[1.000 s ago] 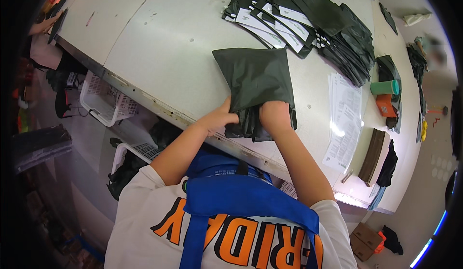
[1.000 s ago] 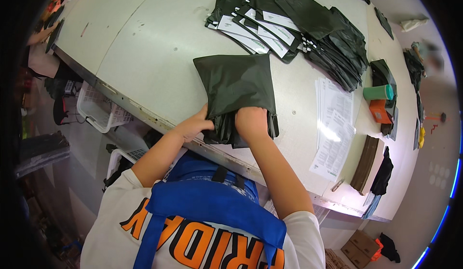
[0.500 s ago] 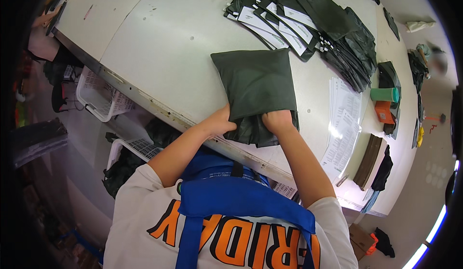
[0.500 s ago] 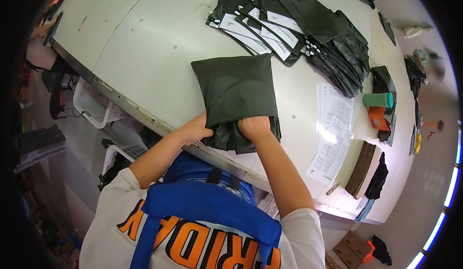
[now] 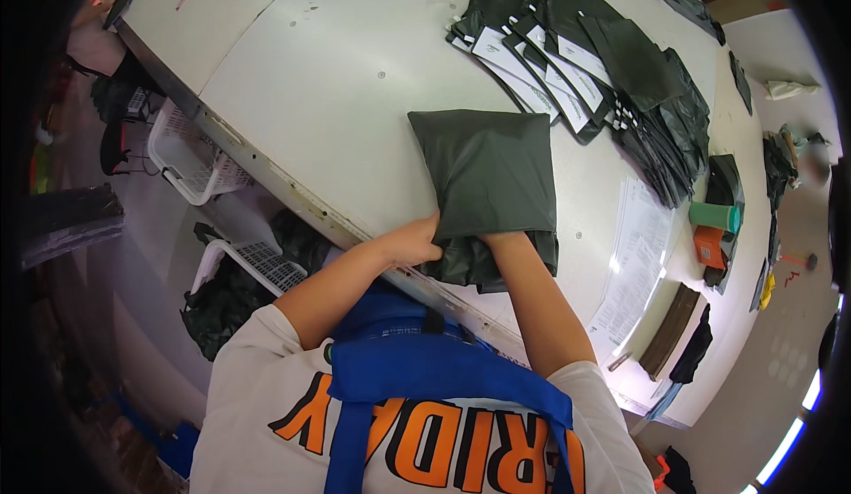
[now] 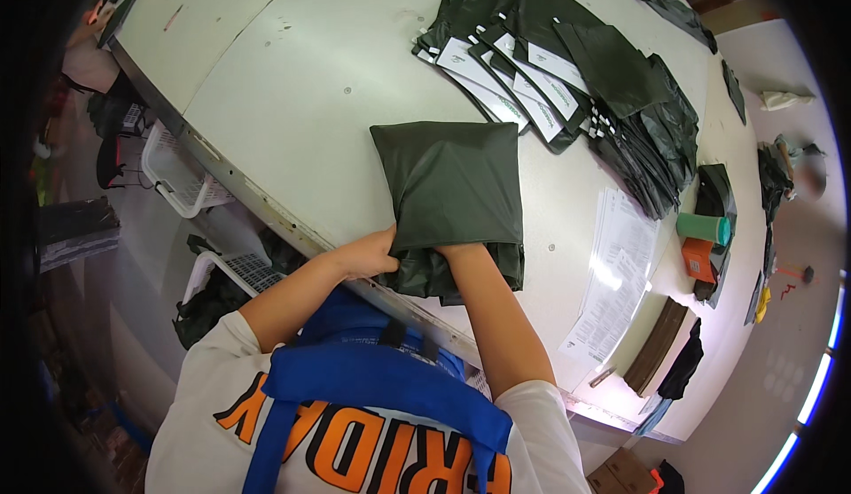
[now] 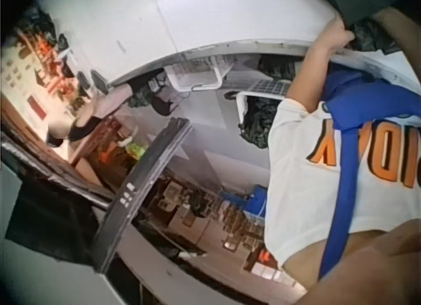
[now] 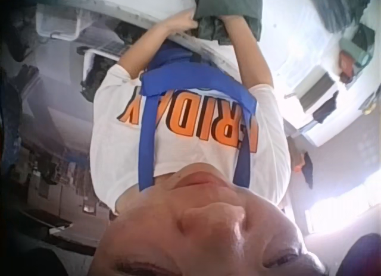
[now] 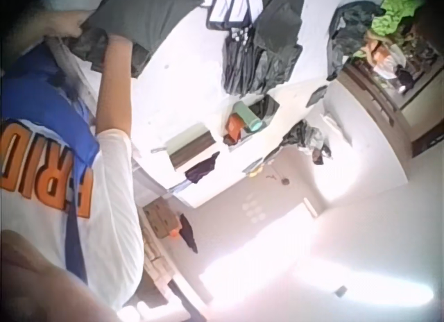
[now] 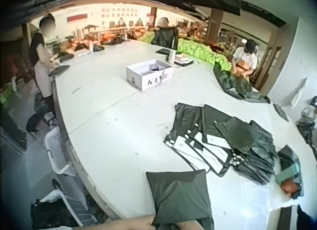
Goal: The person folds a dark green jacket on a white table, smoothing the fabric, aligning edges, and folding it into a compact rectangle. The person then places the folded jacket into a plastic bag and sets it aside with other folded items.
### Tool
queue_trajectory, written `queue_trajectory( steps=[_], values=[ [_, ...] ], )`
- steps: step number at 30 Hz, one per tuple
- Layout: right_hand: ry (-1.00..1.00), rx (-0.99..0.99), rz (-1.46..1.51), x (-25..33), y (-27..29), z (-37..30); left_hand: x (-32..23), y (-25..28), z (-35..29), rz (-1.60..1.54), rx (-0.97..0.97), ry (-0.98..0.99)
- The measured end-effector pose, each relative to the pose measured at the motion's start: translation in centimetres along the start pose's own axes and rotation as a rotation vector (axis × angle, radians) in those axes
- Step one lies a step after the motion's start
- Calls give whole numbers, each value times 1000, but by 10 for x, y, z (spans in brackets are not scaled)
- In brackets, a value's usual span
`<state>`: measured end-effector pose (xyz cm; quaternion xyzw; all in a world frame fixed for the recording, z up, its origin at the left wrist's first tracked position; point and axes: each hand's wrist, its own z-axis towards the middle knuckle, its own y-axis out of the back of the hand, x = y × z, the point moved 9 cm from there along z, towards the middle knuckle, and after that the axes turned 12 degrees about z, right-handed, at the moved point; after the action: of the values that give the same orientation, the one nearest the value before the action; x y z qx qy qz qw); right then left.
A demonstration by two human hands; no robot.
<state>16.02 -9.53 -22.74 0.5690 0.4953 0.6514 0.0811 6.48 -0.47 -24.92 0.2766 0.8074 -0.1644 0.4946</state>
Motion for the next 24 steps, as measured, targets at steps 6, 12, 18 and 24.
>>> queue_trajectory(
  steps=[6,12,18,24],
  values=[
    [-15,-87,-22,8,-6,32,-35,6,-17,-398,-394,38],
    [63,169,-117,37,49,-32,-15,6,-29,-146,-400,47],
    [-340,-86,290,-59,11,-93,-23,-21,-39,-434,-228,117],
    [-270,-236,-62,-37,-3,-100,-29,-35,-54,-260,-197,63]
  ],
)
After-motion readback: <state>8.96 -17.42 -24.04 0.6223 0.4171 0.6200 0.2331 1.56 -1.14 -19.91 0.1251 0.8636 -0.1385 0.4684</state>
